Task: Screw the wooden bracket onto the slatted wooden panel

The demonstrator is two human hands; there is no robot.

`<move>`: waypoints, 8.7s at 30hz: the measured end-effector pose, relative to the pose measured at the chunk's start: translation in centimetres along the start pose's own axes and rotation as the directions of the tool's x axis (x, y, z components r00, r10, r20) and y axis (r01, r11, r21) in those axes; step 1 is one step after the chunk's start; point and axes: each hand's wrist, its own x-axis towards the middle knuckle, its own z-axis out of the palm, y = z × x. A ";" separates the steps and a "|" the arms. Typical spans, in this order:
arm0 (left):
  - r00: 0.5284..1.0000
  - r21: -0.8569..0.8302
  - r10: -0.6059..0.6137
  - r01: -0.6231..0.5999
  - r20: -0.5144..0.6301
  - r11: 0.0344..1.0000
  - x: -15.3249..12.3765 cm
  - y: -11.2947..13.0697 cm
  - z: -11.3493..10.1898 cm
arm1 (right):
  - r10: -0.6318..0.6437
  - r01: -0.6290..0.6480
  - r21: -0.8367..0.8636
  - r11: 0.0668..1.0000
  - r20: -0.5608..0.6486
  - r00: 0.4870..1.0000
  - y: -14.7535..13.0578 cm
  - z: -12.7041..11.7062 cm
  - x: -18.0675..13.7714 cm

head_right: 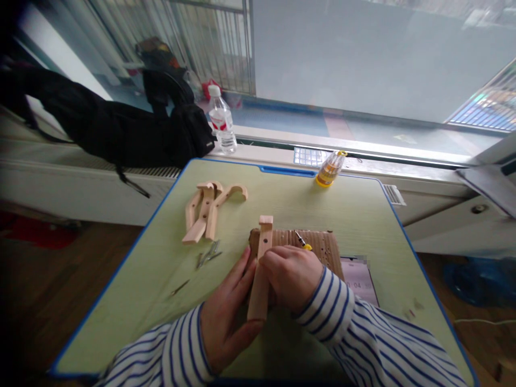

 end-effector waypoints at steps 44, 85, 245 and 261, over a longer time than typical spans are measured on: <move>0.997 0.048 -0.019 0.022 -0.069 0.999 0.3 0.8 -0.5 | 0.323 -0.349 -0.342 0.873 -0.133 0.937 2.4 -2.7 -9.6; 0.987 -0.177 -0.051 0.023 -0.152 0.984 5.0 -2.0 -2.6 | 0.029 -0.031 -0.001 1.000 -0.324 0.946 -2.4 -6.9 0.1; 0.998 -0.205 -0.039 0.027 -0.054 0.978 4.8 -3.3 -2.1 | 0.048 -0.025 -0.286 0.958 0.077 0.996 -3.3 -7.9 3.9; 0.998 -0.173 -0.045 0.037 -0.043 0.984 4.1 -3.9 -1.9 | -0.032 0.070 -0.148 0.986 0.244 0.969 -2.4 -9.0 4.2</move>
